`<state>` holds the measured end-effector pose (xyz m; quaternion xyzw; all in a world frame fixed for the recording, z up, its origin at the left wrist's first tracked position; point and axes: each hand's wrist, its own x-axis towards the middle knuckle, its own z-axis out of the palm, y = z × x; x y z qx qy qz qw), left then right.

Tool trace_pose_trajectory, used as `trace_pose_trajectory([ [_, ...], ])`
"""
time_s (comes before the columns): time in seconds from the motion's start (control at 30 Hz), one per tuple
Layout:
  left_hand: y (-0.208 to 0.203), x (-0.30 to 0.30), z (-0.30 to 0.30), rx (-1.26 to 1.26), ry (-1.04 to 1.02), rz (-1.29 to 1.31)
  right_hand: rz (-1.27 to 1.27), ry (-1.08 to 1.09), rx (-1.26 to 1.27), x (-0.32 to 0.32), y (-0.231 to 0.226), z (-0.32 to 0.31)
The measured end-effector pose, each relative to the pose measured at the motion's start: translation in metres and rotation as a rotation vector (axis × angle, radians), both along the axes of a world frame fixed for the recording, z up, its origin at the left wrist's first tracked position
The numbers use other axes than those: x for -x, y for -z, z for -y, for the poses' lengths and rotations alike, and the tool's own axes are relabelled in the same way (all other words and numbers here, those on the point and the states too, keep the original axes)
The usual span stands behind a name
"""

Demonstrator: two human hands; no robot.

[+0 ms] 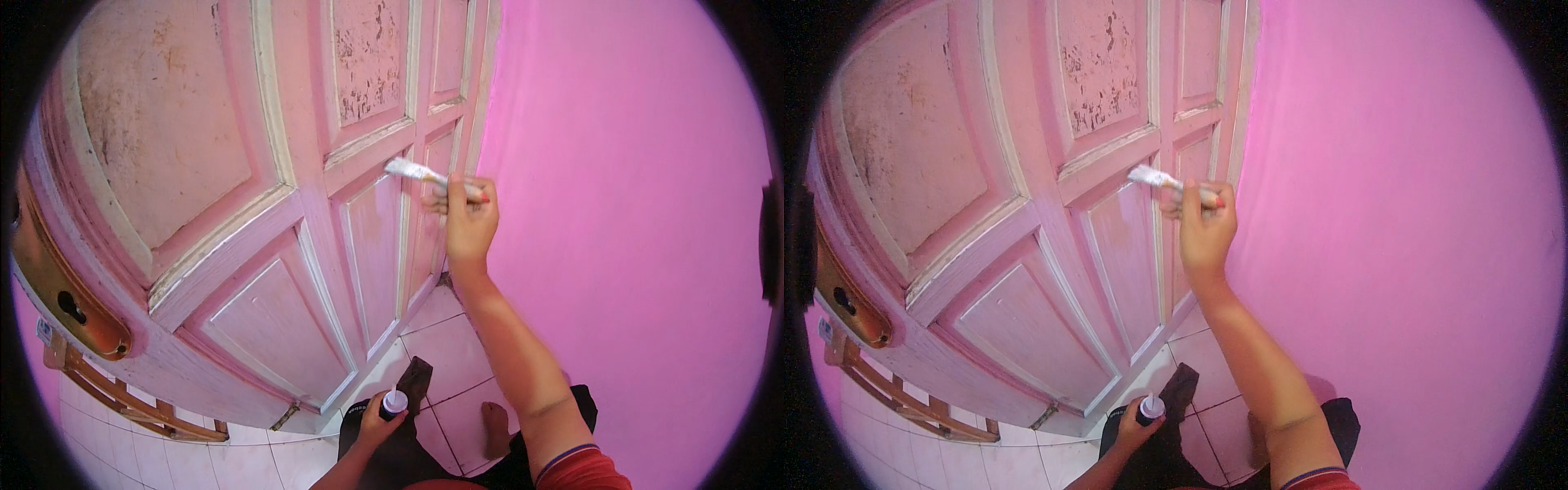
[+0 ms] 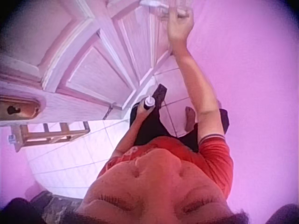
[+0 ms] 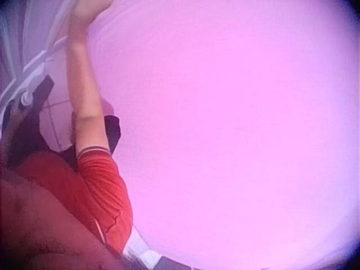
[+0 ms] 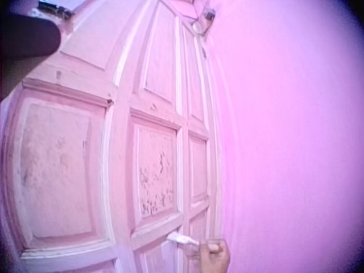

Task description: The person paints the bottom edge and decorative recessed panels of a wooden door using a small paintbrush dipped into a container of white paint.

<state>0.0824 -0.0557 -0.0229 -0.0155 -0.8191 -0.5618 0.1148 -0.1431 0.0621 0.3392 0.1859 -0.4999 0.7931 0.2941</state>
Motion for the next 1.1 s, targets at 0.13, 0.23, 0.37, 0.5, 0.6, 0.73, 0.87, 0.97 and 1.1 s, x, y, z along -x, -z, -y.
trace_pose_trajectory([
  [0.13, 0.007, 0.002, 0.003, -0.017, 0.004, -0.030, 0.109, 0.014, -0.012, -0.003, 0.066, 0.002],
  [0.23, 0.008, 0.003, 0.001, -0.008, -0.003, -0.024, 0.274, 0.012, -0.090, -0.007, 0.098, -0.007],
  [0.37, 0.007, 0.002, 0.003, 0.034, -0.005, -0.013, 0.296, 0.049, -0.244, -0.009, 0.098, -0.013],
  [0.5, 0.010, 0.004, 0.001, -0.008, 0.032, -0.009, 0.093, 0.060, -0.190, 0.006, 0.051, -0.006],
  [0.6, 0.008, 0.005, 0.001, 0.008, 0.025, 0.006, -0.051, -0.019, -0.080, -0.008, 0.004, 0.001],
  [0.73, 0.015, 0.006, 0.004, 0.012, 0.026, -0.020, -0.020, -0.016, 0.048, -0.020, 0.011, 0.014],
  [0.87, 0.010, 0.009, -0.004, 0.040, 0.016, -0.004, 0.205, -0.024, -0.097, -0.028, 0.075, 0.010],
  [0.97, 0.015, 0.012, -0.002, 0.036, 0.036, -0.048, 0.245, -0.068, -0.211, -0.032, 0.106, -0.001],
  [1.1, 0.022, 0.011, -0.001, 0.016, 0.030, -0.035, 0.244, -0.058, -0.288, -0.037, 0.093, -0.005],
])
